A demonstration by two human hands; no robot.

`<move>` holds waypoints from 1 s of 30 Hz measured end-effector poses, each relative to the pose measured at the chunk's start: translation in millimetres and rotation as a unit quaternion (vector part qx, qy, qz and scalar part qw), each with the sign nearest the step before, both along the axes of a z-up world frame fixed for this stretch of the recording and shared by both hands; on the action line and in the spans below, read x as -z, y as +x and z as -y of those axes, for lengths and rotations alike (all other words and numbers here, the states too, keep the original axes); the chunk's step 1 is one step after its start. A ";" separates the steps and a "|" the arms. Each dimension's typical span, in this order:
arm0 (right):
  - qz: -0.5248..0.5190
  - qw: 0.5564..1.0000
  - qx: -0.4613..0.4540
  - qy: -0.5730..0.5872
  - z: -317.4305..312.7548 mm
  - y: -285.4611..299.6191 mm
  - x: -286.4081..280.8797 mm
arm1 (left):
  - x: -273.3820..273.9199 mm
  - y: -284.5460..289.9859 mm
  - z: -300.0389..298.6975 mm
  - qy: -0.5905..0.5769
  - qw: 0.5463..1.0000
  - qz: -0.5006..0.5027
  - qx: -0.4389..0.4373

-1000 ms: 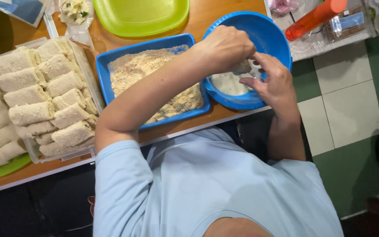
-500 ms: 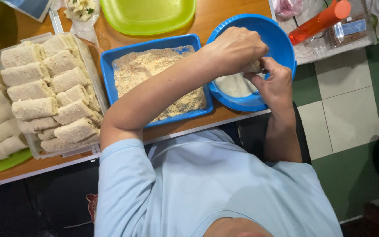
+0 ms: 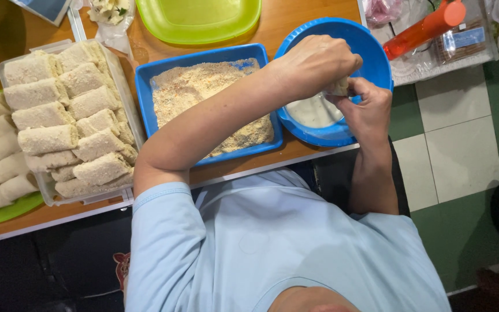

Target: Coating prepared food rolls with liquid batter and breadcrumbs.

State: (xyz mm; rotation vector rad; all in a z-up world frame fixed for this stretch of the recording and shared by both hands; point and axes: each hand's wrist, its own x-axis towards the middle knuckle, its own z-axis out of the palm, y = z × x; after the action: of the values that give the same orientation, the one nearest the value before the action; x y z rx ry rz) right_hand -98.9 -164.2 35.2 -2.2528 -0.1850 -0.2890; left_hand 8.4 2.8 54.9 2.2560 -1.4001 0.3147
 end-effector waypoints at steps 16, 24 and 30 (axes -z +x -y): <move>-0.083 0.995 -0.012 0.049 30.8 12.1 12.7 | 24.0 14.3 -12.2 -0.103 0.984 -0.138 0.054; 0.001 0.987 -0.050 0.152 11.0 6.2 -17.0 | 3.2 9.6 -39.1 -0.220 0.969 -0.108 0.006; 0.085 0.987 -0.100 0.088 -71.5 -20.2 -41.8 | -47.5 -66.7 -135.6 -0.232 0.961 -0.116 -0.092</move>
State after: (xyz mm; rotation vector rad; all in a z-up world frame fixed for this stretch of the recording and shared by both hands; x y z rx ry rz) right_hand -119.0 -92.7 77.0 -2.0155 -0.4552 -0.3760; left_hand -58.3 138.4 102.4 1.9568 -0.8861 0.3798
